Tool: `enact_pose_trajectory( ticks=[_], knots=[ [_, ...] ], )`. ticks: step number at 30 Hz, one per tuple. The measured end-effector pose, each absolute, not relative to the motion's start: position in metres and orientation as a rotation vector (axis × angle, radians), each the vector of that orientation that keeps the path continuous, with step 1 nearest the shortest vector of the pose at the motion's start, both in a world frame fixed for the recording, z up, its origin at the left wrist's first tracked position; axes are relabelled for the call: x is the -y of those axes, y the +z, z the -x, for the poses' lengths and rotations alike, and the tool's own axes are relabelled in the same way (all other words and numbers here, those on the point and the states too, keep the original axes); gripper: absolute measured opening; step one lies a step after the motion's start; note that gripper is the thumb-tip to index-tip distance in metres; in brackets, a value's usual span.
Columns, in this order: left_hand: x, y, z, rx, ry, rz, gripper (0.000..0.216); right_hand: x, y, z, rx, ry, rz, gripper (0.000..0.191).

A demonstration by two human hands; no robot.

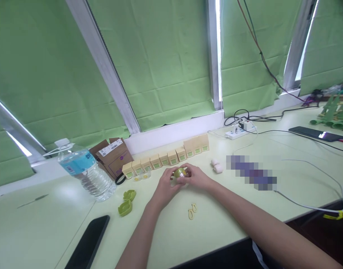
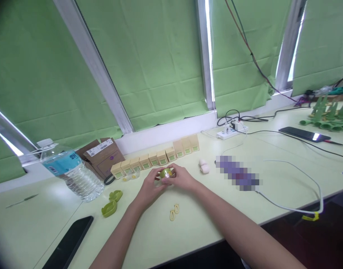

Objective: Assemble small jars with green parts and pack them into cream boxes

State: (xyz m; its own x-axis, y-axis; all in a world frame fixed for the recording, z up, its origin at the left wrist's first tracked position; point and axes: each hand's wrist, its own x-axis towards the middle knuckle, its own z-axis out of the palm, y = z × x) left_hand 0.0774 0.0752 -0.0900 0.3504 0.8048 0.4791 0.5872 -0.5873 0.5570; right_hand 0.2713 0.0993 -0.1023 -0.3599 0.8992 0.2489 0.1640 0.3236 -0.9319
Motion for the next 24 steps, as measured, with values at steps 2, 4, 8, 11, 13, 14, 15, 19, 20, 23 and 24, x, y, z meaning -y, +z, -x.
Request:
enact_pose_trajectory(
  ticks=[2, 4, 8, 11, 13, 14, 15, 19, 20, 23, 24],
  knots=[
    [-0.077, -0.091, -0.077, -1.225, 1.089, -2.374, 0.046, -0.100, -0.102, -0.272, 1.761, 1.128, 0.928, 0.056],
    [-0.078, -0.091, -0.076, -1.209, 1.096, -2.408, 0.048, -0.101, -0.101, -0.273, 1.771, 1.140, 0.899, 0.061],
    [-0.077, -0.087, -0.072, -1.192, 1.073, -2.444, 0.055, -0.099, -0.101, -0.274, 1.849, 1.025, 0.922, 0.066],
    [-0.077, -0.087, -0.069, -1.183, 1.025, -2.463, 0.056, -0.096, -0.101, -0.273, 1.894, 0.957, 0.936, 0.054],
    [-0.078, -0.088, -0.068, -1.170, 1.002, -2.475, 0.058, -0.096, -0.100, -0.274, 1.916, 0.911, 0.950, 0.048],
    [-0.077, -0.088, -0.068, -1.162, 0.991, -2.480, 0.059, -0.096, -0.100, -0.275, 1.929, 0.880, 0.963, 0.046],
    [-0.077, -0.089, -0.069, -1.157, 0.980, -2.484, 0.060, -0.097, -0.099, -0.276, 1.943, 0.845, 0.979, 0.045],
    [-0.074, -0.087, -0.073, -1.170, 0.950, -2.443, 0.066, -0.100, -0.096, -0.280, 1.987, 0.725, 1.019, 0.041],
    [-0.073, -0.086, -0.074, -1.174, 0.948, -2.426, 0.067, -0.100, -0.095, -0.281, 1.989, 0.713, 1.019, 0.042],
    [-0.072, -0.085, -0.075, -1.186, 0.946, -2.386, 0.065, -0.100, -0.091, -0.281, 1.998, 0.688, 1.008, 0.042],
    [-0.072, -0.085, -0.075, -1.198, 0.950, -2.374, 0.063, -0.099, -0.091, -0.281, 2.001, 0.684, 1.003, 0.042]
  ],
)
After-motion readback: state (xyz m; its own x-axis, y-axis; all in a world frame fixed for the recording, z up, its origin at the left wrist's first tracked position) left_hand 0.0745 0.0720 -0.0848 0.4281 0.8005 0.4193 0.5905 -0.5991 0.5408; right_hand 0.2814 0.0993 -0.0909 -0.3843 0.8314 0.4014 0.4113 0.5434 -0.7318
